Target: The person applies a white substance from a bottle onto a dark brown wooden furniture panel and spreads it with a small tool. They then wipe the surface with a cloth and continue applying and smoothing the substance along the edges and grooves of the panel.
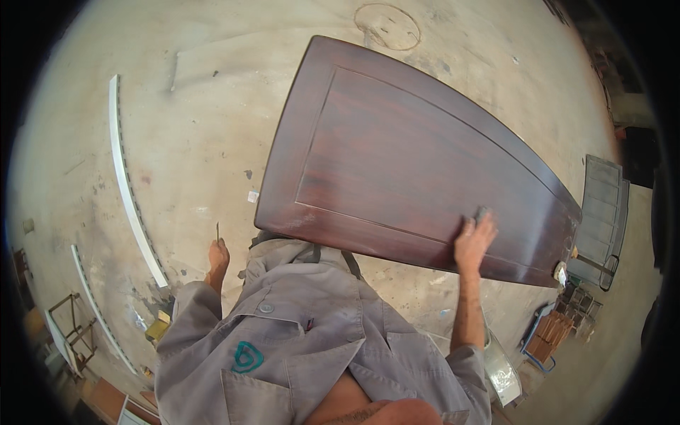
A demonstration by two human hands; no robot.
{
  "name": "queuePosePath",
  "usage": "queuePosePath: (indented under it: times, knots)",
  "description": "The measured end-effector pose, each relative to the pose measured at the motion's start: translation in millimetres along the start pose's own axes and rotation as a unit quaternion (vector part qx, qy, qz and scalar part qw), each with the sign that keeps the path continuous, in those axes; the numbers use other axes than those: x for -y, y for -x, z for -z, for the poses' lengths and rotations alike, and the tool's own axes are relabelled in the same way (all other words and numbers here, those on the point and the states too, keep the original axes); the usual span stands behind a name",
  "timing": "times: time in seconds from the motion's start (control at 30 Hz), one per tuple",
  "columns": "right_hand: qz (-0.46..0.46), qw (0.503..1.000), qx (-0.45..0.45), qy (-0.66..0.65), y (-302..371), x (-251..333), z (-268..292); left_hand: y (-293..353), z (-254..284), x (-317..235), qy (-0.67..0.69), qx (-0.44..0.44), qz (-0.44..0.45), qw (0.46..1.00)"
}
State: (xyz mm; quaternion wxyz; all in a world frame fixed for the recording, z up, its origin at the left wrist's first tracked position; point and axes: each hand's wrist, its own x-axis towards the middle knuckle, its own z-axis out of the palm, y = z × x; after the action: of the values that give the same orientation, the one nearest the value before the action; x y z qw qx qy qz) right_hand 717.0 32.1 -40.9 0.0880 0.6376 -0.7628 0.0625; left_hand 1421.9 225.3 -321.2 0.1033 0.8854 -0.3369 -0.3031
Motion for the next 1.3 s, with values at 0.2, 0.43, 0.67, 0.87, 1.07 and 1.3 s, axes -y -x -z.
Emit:
queuePosePath:
  times: [0.2, 0.43, 0.67, 0.87, 1.07, 1.3]
  knots:
    - [-0.024, 0.997, -0.067, 0.02, -68, 71, -38, -5, 12, -46, -0.013, -0.095, -0.081, 0.992]
    - [0.264, 0.963, -0.034, -0.039, -81, 361, 9, -29, 95, -220, 0.169, 0.018, -0.183, 0.968]
    - [0.007, 0.996, -0.039, 0.083, -58, 157, 12, -13, 89, -70, 0.101, -0.037, -0.024, 0.994]
    - [0.053, 0.992, -0.021, -0.108, 8, 281, 36, -39, 16, 92, 0.093, 0.076, 0.156, 0.98]
    - [0.233, 0.95, 0.048, -0.201, 87, 370, 54, -118, 64, 0, 0.027, 0.086, 0.038, 0.995]
    - [-0.225, 0.968, -0.089, -0.071, 68, 139, 7, -255, 185, -220, 0.101, -0.193, -0.335, 0.917]
